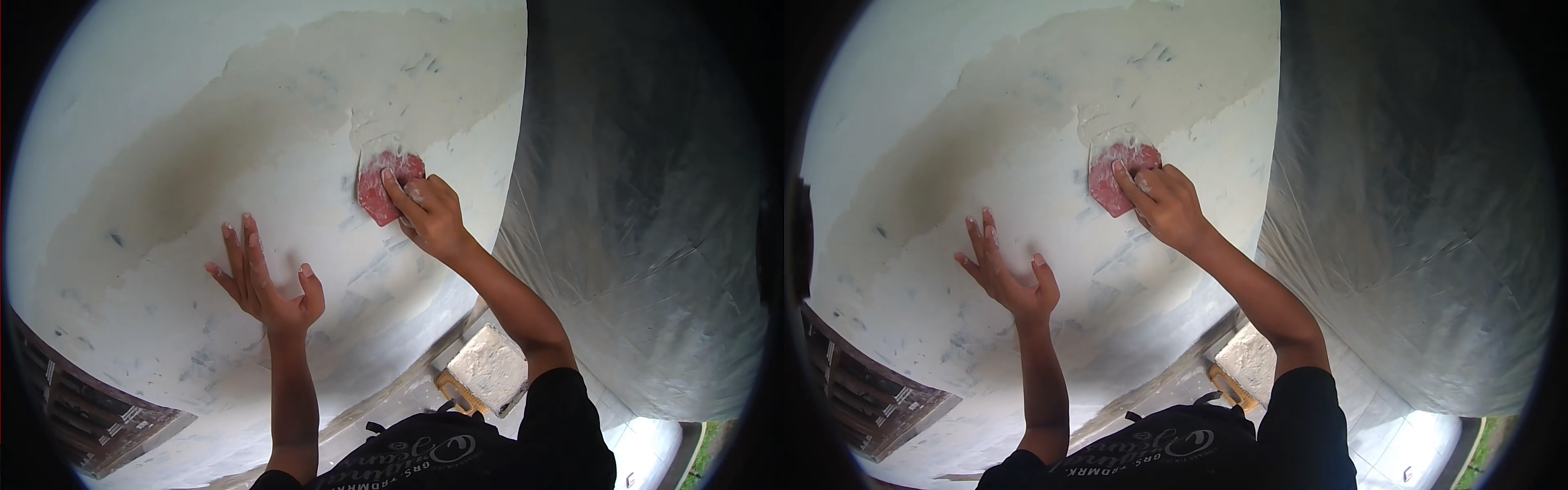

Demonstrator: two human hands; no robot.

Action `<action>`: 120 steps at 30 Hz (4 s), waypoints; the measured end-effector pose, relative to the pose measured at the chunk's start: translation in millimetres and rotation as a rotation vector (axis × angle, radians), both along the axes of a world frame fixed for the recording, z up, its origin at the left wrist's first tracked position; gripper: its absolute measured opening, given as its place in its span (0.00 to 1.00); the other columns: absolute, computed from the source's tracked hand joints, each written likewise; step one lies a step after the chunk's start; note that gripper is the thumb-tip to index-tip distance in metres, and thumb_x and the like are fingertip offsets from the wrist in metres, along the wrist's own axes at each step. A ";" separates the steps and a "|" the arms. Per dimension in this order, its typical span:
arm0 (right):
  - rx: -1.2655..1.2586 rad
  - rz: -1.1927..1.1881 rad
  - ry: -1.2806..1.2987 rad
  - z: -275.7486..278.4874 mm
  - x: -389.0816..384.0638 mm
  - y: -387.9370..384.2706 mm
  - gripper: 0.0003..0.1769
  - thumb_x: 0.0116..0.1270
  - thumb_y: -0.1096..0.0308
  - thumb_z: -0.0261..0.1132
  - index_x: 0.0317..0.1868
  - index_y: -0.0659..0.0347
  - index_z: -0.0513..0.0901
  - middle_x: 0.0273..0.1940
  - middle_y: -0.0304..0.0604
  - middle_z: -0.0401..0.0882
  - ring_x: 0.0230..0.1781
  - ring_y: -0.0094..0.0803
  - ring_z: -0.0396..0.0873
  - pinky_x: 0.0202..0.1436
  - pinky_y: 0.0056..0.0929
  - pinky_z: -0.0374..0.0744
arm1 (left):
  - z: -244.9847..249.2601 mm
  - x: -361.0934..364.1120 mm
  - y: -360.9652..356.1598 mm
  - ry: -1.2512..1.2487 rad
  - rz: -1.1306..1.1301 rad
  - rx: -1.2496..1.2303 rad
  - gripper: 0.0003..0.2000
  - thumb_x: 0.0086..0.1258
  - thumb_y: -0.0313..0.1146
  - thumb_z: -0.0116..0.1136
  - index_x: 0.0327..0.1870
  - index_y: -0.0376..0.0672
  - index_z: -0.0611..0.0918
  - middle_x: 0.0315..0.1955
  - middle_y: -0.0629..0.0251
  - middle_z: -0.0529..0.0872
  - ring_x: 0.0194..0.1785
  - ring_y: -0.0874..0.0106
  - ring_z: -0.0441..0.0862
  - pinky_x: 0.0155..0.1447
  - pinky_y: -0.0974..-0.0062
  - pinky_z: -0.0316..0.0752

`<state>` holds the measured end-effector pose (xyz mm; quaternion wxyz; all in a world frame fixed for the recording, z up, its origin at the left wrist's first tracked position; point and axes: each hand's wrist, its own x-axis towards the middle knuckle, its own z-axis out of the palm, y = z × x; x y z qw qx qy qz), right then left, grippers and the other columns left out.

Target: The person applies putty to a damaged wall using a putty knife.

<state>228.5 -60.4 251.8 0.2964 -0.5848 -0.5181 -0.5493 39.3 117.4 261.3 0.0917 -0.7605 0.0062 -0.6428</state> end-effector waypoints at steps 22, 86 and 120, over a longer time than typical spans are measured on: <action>0.082 0.102 0.074 -20.0 -19.2 -4.6 0.44 0.33 0.84 0.66 0.61 0.65 0.82 0.26 0.38 0.68 0.22 0.32 0.62 0.27 0.29 0.65 | 0.6 3.8 -1.3 0.001 0.043 0.020 0.31 0.68 0.35 0.50 0.74 0.40 0.62 0.68 0.50 0.76 0.77 0.49 0.63 0.80 0.47 0.33; -0.008 0.102 0.332 -15.3 -73.5 18.5 0.50 0.31 0.82 0.70 0.66 0.67 0.76 0.26 0.45 0.75 0.21 0.39 0.69 0.27 0.33 0.74 | -0.8 -1.3 0.1 0.000 -0.035 0.016 0.29 0.69 0.33 0.48 0.73 0.39 0.63 0.65 0.49 0.79 0.76 0.53 0.65 0.81 0.48 0.32; 0.037 0.075 0.497 -37.7 -96.8 19.2 0.46 0.37 0.81 0.69 0.66 0.69 0.75 0.31 0.49 0.78 0.21 0.40 0.73 0.28 0.36 0.75 | -3.1 0.9 1.6 -0.014 -0.035 0.020 0.30 0.68 0.31 0.49 0.72 0.39 0.63 0.64 0.49 0.80 0.75 0.53 0.67 0.81 0.48 0.34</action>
